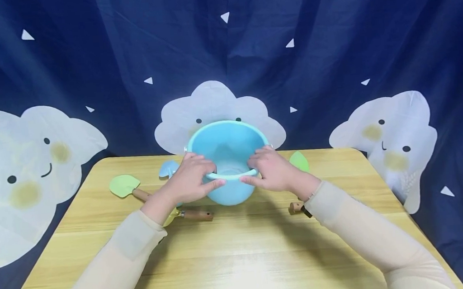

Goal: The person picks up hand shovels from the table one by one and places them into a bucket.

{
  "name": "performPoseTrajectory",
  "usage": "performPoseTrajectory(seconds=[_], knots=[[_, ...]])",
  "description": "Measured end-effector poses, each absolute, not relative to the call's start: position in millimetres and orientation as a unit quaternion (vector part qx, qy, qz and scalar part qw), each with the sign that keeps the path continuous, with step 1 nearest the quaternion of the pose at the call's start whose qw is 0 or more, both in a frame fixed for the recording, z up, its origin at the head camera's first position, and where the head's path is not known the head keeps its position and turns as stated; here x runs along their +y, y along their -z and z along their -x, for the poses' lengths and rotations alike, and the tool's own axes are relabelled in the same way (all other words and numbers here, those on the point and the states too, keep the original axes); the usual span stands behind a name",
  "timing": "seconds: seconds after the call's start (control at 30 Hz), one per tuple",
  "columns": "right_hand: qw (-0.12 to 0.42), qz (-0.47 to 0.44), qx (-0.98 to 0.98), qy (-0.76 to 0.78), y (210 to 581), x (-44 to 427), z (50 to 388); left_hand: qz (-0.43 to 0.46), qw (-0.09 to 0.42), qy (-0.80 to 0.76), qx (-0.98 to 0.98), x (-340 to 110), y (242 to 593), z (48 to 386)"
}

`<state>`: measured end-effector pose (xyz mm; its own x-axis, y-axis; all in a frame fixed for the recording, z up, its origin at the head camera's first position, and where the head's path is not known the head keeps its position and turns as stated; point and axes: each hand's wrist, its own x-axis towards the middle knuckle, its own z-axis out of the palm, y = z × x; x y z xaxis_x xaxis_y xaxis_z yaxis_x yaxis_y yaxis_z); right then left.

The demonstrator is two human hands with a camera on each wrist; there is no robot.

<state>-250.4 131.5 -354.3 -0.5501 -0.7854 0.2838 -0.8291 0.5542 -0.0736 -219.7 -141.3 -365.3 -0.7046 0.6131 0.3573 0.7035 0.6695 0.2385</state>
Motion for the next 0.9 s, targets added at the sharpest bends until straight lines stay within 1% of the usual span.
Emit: performPoseTrajectory(seconds=[0.3,0.9], knots=[[0.125,-0.468,-0.869,-0.106,354,135,241,0.369,0.133,0.179,-0.902,-138,366,212],[0.144,-0.469,-0.865,-0.102,358,141,225,0.373,0.134,0.174,-0.902,-132,363,195]])
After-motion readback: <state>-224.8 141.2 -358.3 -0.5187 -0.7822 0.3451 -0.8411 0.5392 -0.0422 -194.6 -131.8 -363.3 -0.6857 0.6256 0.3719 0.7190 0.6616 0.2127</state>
